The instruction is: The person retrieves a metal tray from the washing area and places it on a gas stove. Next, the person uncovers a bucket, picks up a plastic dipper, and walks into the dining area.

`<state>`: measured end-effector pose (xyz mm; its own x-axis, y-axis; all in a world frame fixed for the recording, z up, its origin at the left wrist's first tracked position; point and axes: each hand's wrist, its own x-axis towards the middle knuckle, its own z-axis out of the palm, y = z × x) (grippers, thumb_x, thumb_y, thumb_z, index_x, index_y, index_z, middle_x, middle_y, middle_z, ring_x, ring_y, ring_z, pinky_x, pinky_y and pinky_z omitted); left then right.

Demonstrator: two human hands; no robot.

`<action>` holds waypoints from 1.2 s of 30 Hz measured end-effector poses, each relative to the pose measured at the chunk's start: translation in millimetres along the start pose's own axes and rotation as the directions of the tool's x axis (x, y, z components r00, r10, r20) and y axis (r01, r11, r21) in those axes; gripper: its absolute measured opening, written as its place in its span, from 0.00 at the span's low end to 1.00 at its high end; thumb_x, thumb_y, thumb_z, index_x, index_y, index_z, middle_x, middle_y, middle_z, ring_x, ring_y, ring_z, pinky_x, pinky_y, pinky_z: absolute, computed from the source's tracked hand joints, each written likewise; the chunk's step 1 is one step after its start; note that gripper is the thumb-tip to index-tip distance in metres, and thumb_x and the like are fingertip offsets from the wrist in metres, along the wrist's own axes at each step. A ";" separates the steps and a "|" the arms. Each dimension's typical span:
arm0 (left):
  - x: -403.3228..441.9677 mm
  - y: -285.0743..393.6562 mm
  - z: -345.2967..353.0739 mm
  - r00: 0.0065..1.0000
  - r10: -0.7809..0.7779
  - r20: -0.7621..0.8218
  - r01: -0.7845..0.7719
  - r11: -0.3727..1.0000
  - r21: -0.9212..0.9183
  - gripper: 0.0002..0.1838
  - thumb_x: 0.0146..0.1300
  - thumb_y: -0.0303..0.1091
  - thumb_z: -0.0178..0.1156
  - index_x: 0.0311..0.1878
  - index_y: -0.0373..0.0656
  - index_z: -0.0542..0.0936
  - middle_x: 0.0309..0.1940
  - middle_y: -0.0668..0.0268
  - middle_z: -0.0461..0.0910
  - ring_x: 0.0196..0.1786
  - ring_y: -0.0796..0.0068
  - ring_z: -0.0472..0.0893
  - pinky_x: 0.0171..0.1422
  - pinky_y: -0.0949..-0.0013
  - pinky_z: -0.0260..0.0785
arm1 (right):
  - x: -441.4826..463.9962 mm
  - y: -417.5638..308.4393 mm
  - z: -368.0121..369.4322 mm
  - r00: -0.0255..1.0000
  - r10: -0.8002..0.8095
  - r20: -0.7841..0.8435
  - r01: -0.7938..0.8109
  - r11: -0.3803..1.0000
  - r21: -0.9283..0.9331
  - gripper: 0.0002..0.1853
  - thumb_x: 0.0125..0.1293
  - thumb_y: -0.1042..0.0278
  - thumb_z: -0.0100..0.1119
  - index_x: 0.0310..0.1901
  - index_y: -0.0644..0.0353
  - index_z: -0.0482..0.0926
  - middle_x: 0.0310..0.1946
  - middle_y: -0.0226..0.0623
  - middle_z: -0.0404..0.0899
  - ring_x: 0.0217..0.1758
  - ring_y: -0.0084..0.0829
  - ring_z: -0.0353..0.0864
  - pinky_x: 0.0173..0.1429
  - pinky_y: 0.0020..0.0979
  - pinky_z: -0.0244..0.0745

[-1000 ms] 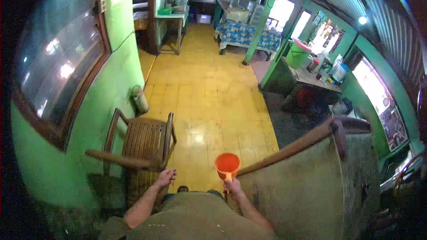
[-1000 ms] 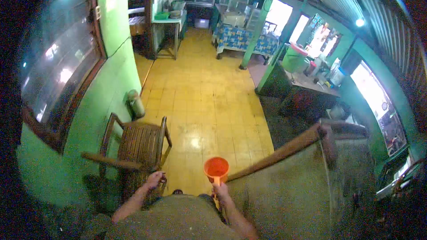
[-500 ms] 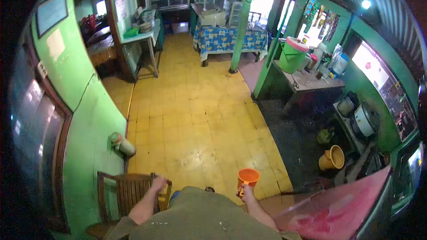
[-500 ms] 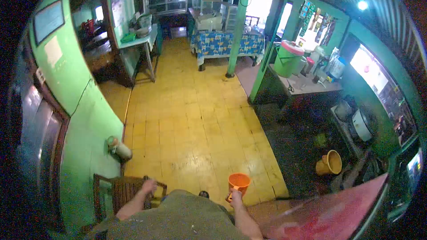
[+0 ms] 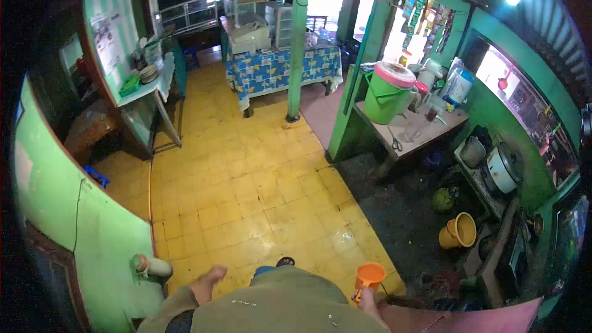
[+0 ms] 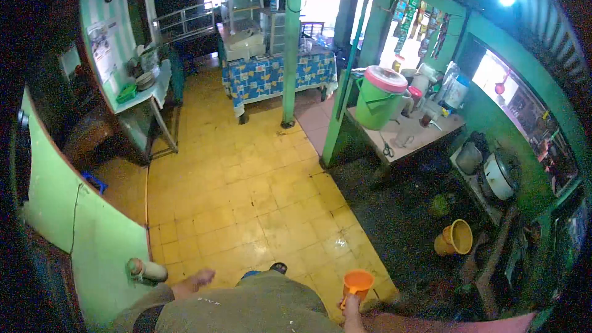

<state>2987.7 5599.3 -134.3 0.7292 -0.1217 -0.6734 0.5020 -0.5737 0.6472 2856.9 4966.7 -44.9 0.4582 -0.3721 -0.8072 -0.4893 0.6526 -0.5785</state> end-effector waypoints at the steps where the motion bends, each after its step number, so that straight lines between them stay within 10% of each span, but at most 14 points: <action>1: 14.9 101.7 -12.3 0.976 -0.099 -0.194 0.138 0.969 0.204 0.17 0.61 0.47 0.49 0.22 0.47 0.74 0.13 0.70 0.69 0.14 0.78 0.66 0.16 0.70 0.58 | 20.1 2.6 -11.0 0.994 0.083 -0.077 -0.084 0.996 -0.004 0.04 0.60 0.65 0.47 0.36 0.51 0.65 0.18 0.32 0.64 0.19 0.30 0.66 0.20 0.35 0.67; 2: 40.5 158.2 -26.6 0.985 -0.054 -0.162 0.069 0.994 0.084 0.23 0.60 0.49 0.46 0.30 0.36 0.77 0.26 0.59 0.77 0.30 0.69 0.73 0.36 0.62 0.66 | 38.6 3.0 -22.4 0.975 0.165 -0.152 -0.167 0.986 0.000 0.05 0.60 0.63 0.47 0.35 0.51 0.66 0.18 0.33 0.64 0.21 0.31 0.67 0.21 0.36 0.67; 5: 123.5 294.1 -49.6 0.878 0.412 -0.245 -0.287 0.862 0.419 0.26 0.61 0.52 0.45 0.32 0.34 0.77 0.28 0.53 0.77 0.34 0.65 0.76 0.40 0.62 0.67 | 110.3 39.5 -84.6 0.999 -0.023 0.026 0.019 0.988 0.152 0.11 0.61 0.55 0.45 0.31 0.52 0.67 0.17 0.34 0.63 0.23 0.33 0.66 0.22 0.40 0.66; 8: 160.1 429.2 -33.8 0.854 0.509 -0.110 -0.454 0.831 0.323 0.25 0.62 0.50 0.43 0.36 0.32 0.75 0.32 0.48 0.78 0.37 0.60 0.77 0.44 0.60 0.67 | 230.3 108.3 -145.4 0.718 -0.208 0.664 -0.219 0.838 0.499 0.18 0.61 0.47 0.43 0.29 0.54 0.68 0.17 0.34 0.64 0.20 0.37 0.66 0.22 0.45 0.64; 9: 175.3 461.9 -20.7 0.825 0.558 -0.090 -0.503 0.797 0.335 0.25 0.63 0.49 0.43 0.37 0.32 0.75 0.32 0.50 0.78 0.37 0.62 0.77 0.44 0.61 0.67 | 195.1 48.6 -133.0 0.983 0.013 0.181 -0.036 0.991 0.126 0.17 0.61 0.47 0.43 0.29 0.54 0.68 0.17 0.34 0.64 0.20 0.37 0.66 0.22 0.45 0.64; 13: 188.3 541.2 62.0 0.775 0.631 -0.035 -0.619 0.770 0.152 0.24 0.64 0.49 0.44 0.39 0.34 0.76 0.36 0.58 0.79 0.39 0.68 0.77 0.45 0.63 0.67 | 155.5 -83.0 -87.8 0.991 0.062 0.121 -0.052 0.995 -0.084 0.17 0.61 0.49 0.44 0.28 0.55 0.68 0.16 0.35 0.65 0.20 0.37 0.69 0.20 0.43 0.64; 18: 213.8 481.3 179.7 0.960 0.226 0.163 -0.207 0.970 -0.128 0.22 0.60 0.55 0.47 0.39 0.44 0.76 0.25 0.72 0.69 0.25 0.78 0.66 0.27 0.71 0.63 | 157.4 -195.2 -105.2 0.986 0.030 0.166 0.010 0.972 -0.236 0.16 0.62 0.51 0.45 0.28 0.57 0.67 0.14 0.36 0.67 0.20 0.36 0.72 0.18 0.40 0.64; 19: 177.9 496.2 186.1 0.969 -0.026 0.248 -0.015 0.987 0.161 0.27 0.62 0.53 0.44 0.53 0.40 0.72 0.41 0.60 0.76 0.36 0.71 0.73 0.39 0.66 0.67 | 157.9 -213.6 -112.2 0.986 0.019 0.163 0.024 0.966 -0.256 0.16 0.62 0.52 0.45 0.28 0.57 0.67 0.14 0.37 0.67 0.20 0.36 0.72 0.18 0.40 0.64; 22: 272.6 340.1 219.2 0.838 0.246 0.487 -0.510 0.671 0.539 0.29 0.62 0.55 0.43 0.54 0.41 0.71 0.50 0.55 0.73 0.46 0.63 0.75 0.40 0.59 0.71 | 195.3 -251.4 -136.0 0.980 -0.199 -0.011 0.198 0.980 -0.021 0.12 0.62 0.58 0.47 0.29 0.57 0.66 0.15 0.39 0.68 0.22 0.34 0.74 0.16 0.36 0.64; 24: 136.5 450.0 191.4 0.945 -0.274 0.178 0.190 0.904 0.382 0.30 0.62 0.57 0.42 0.55 0.40 0.70 0.54 0.54 0.70 0.50 0.57 0.74 0.45 0.57 0.71 | 186.7 -286.5 -134.0 0.977 -0.208 -0.047 0.199 0.968 -0.155 0.08 0.61 0.62 0.48 0.31 0.57 0.66 0.17 0.39 0.68 0.20 0.33 0.72 0.17 0.35 0.65; 27: 142.5 429.2 170.8 0.934 -0.323 0.152 0.262 0.910 0.321 0.31 0.61 0.57 0.42 0.55 0.40 0.70 0.53 0.53 0.70 0.48 0.55 0.74 0.43 0.57 0.72 | 224.5 -296.8 -141.9 0.969 -0.051 -0.242 0.060 0.998 0.027 0.12 0.61 0.58 0.44 0.42 0.54 0.65 0.17 0.38 0.66 0.15 0.33 0.66 0.19 0.41 0.65; 30: 159.6 425.3 150.1 0.929 -0.369 0.034 0.346 0.895 0.281 0.31 0.62 0.57 0.41 0.55 0.40 0.70 0.52 0.53 0.71 0.47 0.56 0.75 0.41 0.57 0.72 | 337.8 -256.6 -215.9 0.801 -0.369 0.471 0.321 0.929 0.182 0.22 0.63 0.55 0.42 0.57 0.56 0.61 0.31 0.45 0.74 0.27 0.38 0.73 0.31 0.43 0.71; 32: 193.1 403.3 144.4 0.974 -0.221 -0.047 0.224 0.972 0.069 0.27 0.59 0.57 0.47 0.45 0.41 0.76 0.28 0.64 0.74 0.26 0.73 0.71 0.28 0.65 0.68 | 295.2 -292.3 -117.5 0.987 -0.077 0.139 0.077 0.997 0.008 0.20 0.63 0.56 0.42 0.53 0.56 0.63 0.30 0.43 0.74 0.26 0.37 0.74 0.30 0.43 0.71; 36: 208.0 427.6 116.1 0.970 -0.235 0.055 0.231 0.970 0.075 0.29 0.62 0.54 0.41 0.50 0.37 0.73 0.47 0.51 0.74 0.48 0.58 0.75 0.45 0.59 0.71 | 289.8 -298.5 0.0 0.976 0.062 0.209 -0.068 0.997 0.020 0.16 0.63 0.56 0.43 0.46 0.58 0.67 0.27 0.41 0.74 0.24 0.37 0.74 0.28 0.42 0.71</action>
<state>3300.0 5234.6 -39.1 0.5640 -0.0277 -0.8253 0.6206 -0.6452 0.4457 3135.8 4664.1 -106.2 0.5715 -0.1848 -0.7995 -0.5044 0.6894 -0.5199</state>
